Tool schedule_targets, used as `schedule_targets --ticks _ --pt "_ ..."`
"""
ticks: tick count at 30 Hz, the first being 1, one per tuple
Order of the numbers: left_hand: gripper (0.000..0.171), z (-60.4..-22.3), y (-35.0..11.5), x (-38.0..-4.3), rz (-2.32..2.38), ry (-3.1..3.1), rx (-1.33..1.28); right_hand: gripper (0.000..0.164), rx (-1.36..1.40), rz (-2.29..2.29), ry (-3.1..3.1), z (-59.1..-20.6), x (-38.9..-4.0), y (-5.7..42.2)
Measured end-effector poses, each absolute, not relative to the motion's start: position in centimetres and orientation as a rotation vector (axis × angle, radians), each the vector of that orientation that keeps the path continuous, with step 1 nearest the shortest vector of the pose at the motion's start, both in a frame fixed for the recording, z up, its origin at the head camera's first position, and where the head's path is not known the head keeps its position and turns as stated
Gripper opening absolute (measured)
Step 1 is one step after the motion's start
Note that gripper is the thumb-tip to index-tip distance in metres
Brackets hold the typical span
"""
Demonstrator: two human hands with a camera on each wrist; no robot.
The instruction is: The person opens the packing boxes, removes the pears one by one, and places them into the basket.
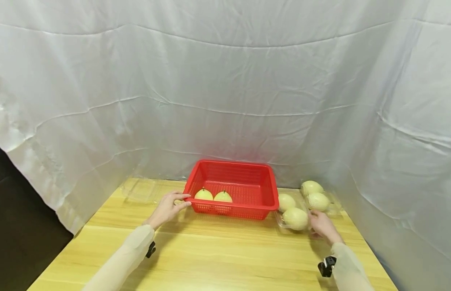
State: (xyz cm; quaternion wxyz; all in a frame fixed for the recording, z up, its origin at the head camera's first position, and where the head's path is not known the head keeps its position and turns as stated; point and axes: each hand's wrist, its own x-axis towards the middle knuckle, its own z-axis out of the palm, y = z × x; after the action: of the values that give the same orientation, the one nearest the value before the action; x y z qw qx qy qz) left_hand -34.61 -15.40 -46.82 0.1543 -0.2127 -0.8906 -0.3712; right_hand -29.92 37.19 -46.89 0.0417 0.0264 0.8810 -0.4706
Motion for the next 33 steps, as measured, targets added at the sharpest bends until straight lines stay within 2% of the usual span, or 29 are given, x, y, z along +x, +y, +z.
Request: schedule_targets --ticks 15,25,33 --pt "0.037 -46.9 -15.6 -34.9 -1.068 -2.571 -0.586 0.052 -0.053 -1.358 2.559 -45.8 -28.9 40.9" --pt "0.037 -46.9 -15.5 -35.0 -1.071 -2.597 -0.578 0.058 -0.131 -1.291 2.422 -44.6 -27.9 43.3" --pt "0.037 -46.9 -15.6 -35.2 -1.069 -2.612 -0.564 0.045 -0.218 -1.230 2.483 -44.2 -28.0 41.8"
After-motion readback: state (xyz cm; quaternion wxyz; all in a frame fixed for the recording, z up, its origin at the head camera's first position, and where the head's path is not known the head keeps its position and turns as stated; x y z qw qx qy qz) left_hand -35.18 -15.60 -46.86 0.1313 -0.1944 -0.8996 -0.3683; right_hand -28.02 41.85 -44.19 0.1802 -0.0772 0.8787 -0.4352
